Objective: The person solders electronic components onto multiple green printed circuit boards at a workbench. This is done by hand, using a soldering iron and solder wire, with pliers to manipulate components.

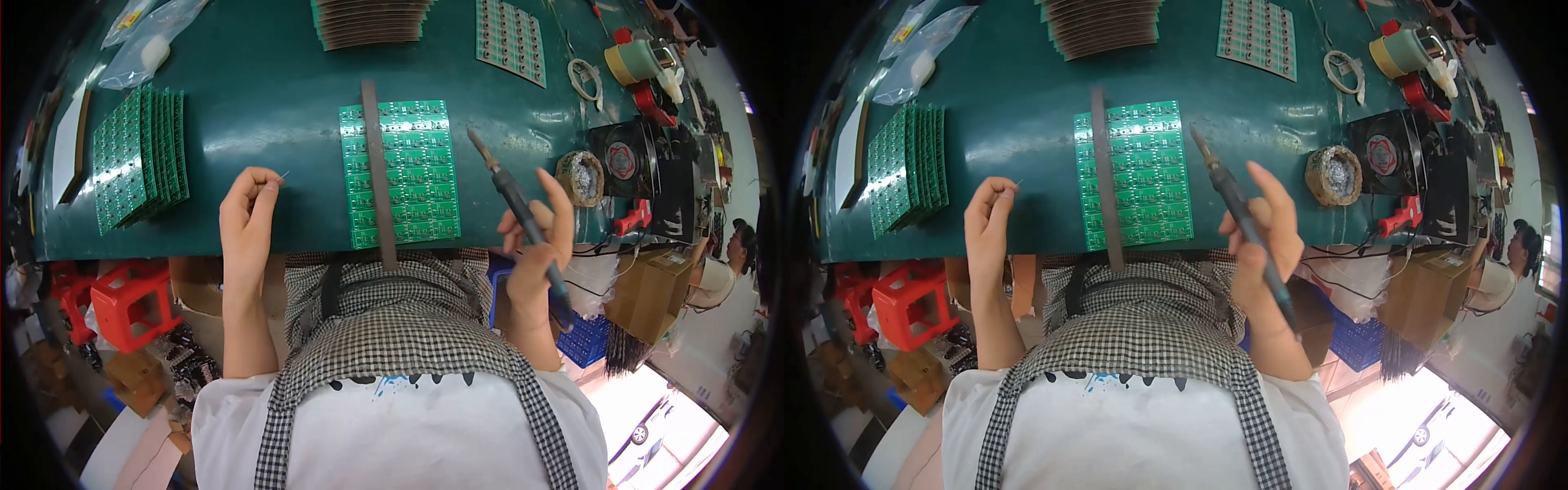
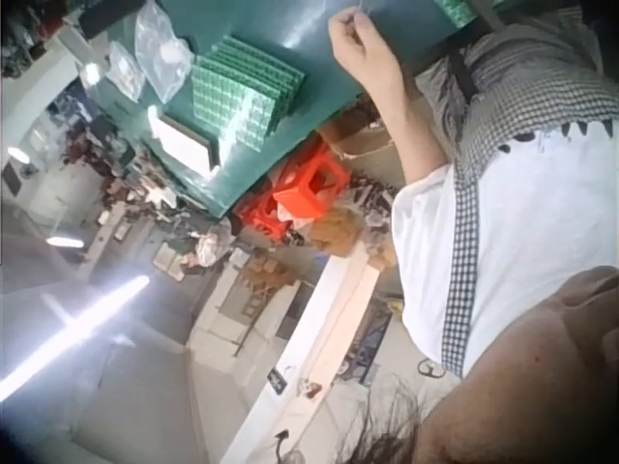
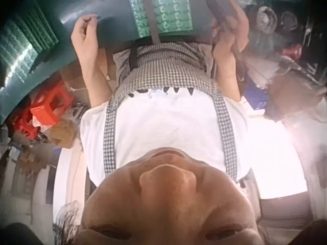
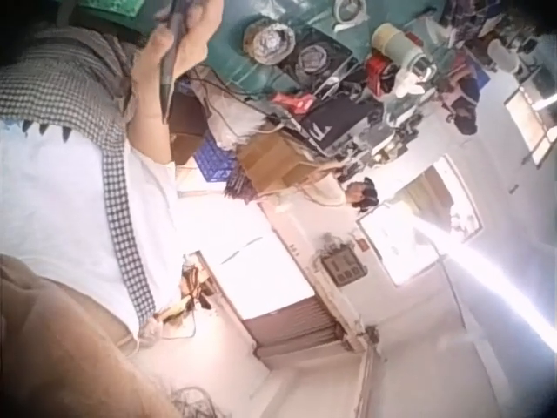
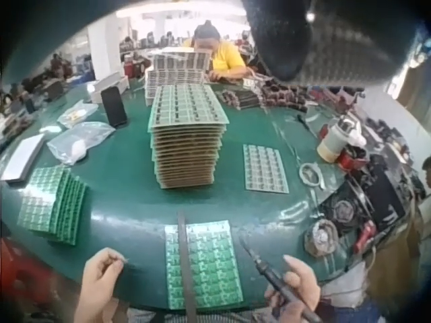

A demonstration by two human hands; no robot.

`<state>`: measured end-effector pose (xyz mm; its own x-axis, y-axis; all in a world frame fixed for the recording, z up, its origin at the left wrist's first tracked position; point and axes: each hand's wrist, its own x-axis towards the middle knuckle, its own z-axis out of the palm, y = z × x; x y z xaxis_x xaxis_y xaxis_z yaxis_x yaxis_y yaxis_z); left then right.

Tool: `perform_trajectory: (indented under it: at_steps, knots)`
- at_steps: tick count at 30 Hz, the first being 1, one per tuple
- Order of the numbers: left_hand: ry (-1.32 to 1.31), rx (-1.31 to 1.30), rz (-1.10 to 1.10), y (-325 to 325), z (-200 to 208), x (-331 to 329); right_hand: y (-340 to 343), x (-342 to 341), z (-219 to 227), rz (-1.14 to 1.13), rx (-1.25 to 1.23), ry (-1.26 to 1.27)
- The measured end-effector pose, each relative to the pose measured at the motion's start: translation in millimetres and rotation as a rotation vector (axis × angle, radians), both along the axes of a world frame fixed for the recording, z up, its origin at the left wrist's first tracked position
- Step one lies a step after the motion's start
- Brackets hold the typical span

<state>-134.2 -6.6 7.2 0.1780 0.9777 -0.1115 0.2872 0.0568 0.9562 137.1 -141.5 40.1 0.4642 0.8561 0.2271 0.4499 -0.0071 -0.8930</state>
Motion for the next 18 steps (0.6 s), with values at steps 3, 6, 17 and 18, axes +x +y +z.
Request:
perform_trajectory:
  at_steps: [3, 6, 17, 18]
  knots:
    - [0.060, 0.131, -0.059, -5.0, 34.9, 43.3, -7.2, 12.6, -9.1, -0.016, 0.066, 0.034]
    - [0.265, 0.497, -0.205, -7.4, 41.4, 86.8, -0.3, 18.0, -10.7, 0.032, 0.093, 0.021]
    - [0.559, 0.421, -0.436, 12.7, 18.6, 139.9, 11.3, 31.9, -10.4, 0.127, 0.131, -0.076]
    - [0.564, 0.417, -0.437, 13.2, 18.4, 140.6, 12.3, 32.4, -10.2, 0.128, 0.129, -0.071]
